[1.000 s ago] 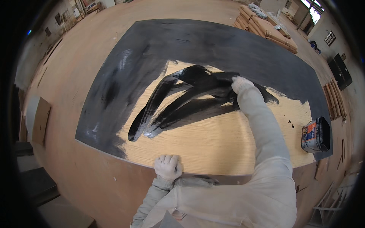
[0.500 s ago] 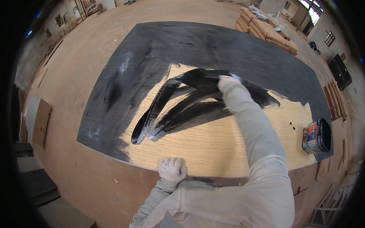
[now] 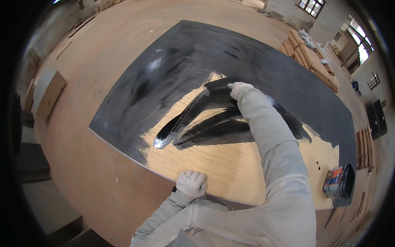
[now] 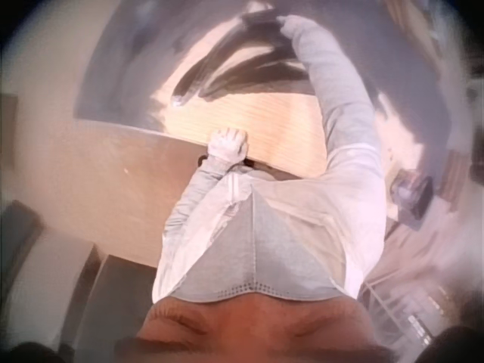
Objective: The person applies black paint to a large wooden board using a brush. They repeatedly dip the brush into a paint bucket and spread the paint across the surface in broad strokes, gradually covering more of the board.
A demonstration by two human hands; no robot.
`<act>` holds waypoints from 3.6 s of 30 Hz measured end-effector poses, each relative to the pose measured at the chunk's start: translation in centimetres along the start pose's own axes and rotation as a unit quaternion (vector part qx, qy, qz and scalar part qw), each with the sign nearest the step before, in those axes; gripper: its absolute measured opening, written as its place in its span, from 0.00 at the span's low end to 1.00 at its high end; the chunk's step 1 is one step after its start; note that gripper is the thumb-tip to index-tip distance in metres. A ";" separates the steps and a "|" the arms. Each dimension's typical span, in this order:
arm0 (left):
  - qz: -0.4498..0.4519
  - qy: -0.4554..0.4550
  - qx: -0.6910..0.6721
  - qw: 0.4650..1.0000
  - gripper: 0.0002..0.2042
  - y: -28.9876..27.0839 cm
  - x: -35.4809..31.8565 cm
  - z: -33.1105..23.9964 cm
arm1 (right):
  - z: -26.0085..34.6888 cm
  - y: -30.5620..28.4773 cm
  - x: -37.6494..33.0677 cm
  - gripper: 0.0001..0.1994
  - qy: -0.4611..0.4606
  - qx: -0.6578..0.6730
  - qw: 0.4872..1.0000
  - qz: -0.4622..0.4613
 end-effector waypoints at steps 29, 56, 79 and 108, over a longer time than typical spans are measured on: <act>-0.013 -0.004 0.005 1.000 0.10 0.0 -1.0 0.1 | 6.9 -1.7 -6.6 0.32 -0.209 -0.143 0.961 0.109; 0.008 0.002 -0.037 0.999 0.08 0.9 -0.8 0.5 | -3.5 3.6 -15.3 0.29 0.114 0.064 0.983 0.126; -0.013 0.001 -0.047 0.999 0.08 -0.9 -3.1 0.8 | 20.2 4.4 -19.0 0.32 -0.201 -0.143 0.959 0.137; 0.171 -0.841 -0.124 0.498 0.24 2.2 -63.8 2.7 | 18.2 1.4 -14.8 0.30 -0.236 -0.184 0.950 0.083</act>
Point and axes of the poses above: each hand's wrist, its own x-axis towards the middle knuckle, its own y-axis out of the palm, z = x × y, the point moved 3 cm from there along x, towards the middle knuckle, and after that the axes turned 1 degree about x, right-handed, at the moved point
